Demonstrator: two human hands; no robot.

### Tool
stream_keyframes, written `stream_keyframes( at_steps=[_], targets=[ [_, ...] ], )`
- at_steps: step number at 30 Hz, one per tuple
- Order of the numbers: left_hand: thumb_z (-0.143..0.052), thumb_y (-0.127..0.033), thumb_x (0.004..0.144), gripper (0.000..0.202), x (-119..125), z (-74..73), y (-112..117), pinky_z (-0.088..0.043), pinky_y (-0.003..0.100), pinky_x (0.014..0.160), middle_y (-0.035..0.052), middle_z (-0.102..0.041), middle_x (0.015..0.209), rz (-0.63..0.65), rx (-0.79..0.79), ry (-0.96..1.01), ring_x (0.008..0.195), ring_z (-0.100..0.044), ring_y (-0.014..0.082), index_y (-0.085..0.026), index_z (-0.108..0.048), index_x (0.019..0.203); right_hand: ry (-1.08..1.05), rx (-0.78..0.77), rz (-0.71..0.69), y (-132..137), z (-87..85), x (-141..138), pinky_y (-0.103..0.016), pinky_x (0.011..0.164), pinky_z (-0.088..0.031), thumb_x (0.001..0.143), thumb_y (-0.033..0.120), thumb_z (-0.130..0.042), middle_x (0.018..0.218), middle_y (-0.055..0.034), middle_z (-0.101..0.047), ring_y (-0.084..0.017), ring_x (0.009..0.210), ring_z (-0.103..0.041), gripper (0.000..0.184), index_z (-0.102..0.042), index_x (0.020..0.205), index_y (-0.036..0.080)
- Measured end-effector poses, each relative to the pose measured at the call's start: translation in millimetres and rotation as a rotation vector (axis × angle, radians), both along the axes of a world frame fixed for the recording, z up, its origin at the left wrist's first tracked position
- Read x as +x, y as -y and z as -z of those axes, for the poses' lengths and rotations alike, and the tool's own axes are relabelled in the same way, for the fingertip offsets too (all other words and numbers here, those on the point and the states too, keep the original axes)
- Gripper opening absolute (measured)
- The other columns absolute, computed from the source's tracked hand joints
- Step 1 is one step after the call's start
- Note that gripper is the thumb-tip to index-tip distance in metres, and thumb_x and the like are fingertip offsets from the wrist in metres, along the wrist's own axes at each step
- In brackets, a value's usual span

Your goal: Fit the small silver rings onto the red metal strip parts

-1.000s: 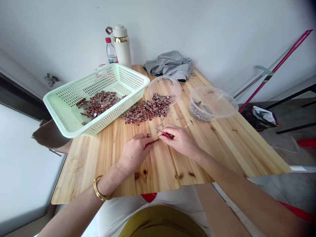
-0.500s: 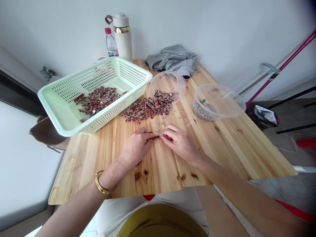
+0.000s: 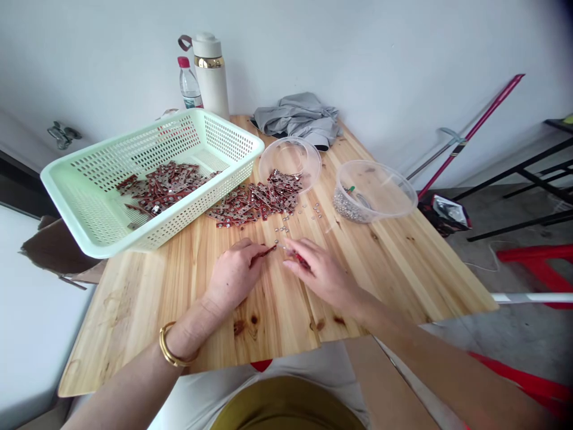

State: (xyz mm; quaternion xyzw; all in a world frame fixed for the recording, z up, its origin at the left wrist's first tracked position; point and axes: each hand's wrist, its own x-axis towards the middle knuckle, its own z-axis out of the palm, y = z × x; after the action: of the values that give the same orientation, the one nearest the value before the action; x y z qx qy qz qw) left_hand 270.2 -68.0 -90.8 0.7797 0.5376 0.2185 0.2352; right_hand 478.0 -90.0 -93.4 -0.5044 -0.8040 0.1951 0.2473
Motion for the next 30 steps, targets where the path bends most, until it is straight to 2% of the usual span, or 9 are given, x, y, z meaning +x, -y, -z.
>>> stream_keyframes(
  at_steps=[3, 8, 19, 26, 30],
  targets=[
    [-0.055, -0.017, 0.089, 0.025, 0, -0.3, 0, -0.049, 0.026, 0.071, 0.0012, -0.068, 0.090, -0.010, -0.001, 0.005, 0.082, -0.065, 0.0158, -0.025, -0.074, 0.104, -0.076, 0.009, 0.122, -1, -0.3, 0, -0.037, 0.089, -0.053, 0.100, 0.023, -0.040, 0.112, -0.0082, -0.064, -0.020, 0.103, -0.064, 0.032, -0.052, 0.129, 0.023],
    [-0.056, -0.018, 0.088, 0.026, 0, 2.5, 0, -0.049, 0.026, 0.070, 0.0002, -0.068, 0.091, -0.028, -0.013, -0.003, 0.082, -0.066, 0.0159, -0.027, -0.074, 0.105, -0.004, 0.029, 0.094, 6, 0.9, -11, -0.034, 0.082, -0.053, 0.099, 0.019, -0.042, 0.100, -0.0072, -0.062, -0.019, 0.091, -0.065, 0.030, -0.062, 0.120, 0.022],
    [-0.055, -0.017, 0.088, 0.025, 2, 2.3, 1, -0.048, 0.025, 0.067, 0.0006, -0.069, 0.092, -0.040, 0.006, -0.013, 0.081, -0.066, 0.0158, -0.026, -0.074, 0.102, 0.114, 0.088, 0.131, 12, 3.6, -14, -0.033, 0.076, -0.053, 0.098, 0.016, -0.042, 0.096, -0.0074, -0.060, -0.018, 0.084, -0.064, 0.034, -0.063, 0.124, 0.019],
    [-0.056, -0.015, 0.087, 0.026, 2, 3.8, 1, -0.050, 0.025, 0.070, 0.0010, -0.069, 0.093, -0.041, 0.002, -0.010, 0.084, -0.067, 0.0160, -0.026, -0.074, 0.102, 0.117, 0.037, 0.110, 11, -1.1, -15, -0.032, 0.074, -0.052, 0.095, 0.014, -0.043, 0.095, -0.0078, -0.061, -0.019, 0.083, -0.064, 0.034, -0.064, 0.122, 0.017],
    [-0.056, -0.014, 0.087, 0.026, 2, 3.9, 1, -0.050, 0.025, 0.070, 0.0013, -0.068, 0.092, -0.039, 0.017, -0.009, 0.084, -0.066, 0.0160, -0.026, -0.074, 0.103, 0.073, -0.009, 0.081, -2, -2.7, -6, -0.030, 0.073, -0.051, 0.095, 0.015, -0.046, 0.093, -0.0054, -0.063, -0.016, 0.080, -0.064, 0.030, -0.067, 0.115, 0.020]
  ],
)
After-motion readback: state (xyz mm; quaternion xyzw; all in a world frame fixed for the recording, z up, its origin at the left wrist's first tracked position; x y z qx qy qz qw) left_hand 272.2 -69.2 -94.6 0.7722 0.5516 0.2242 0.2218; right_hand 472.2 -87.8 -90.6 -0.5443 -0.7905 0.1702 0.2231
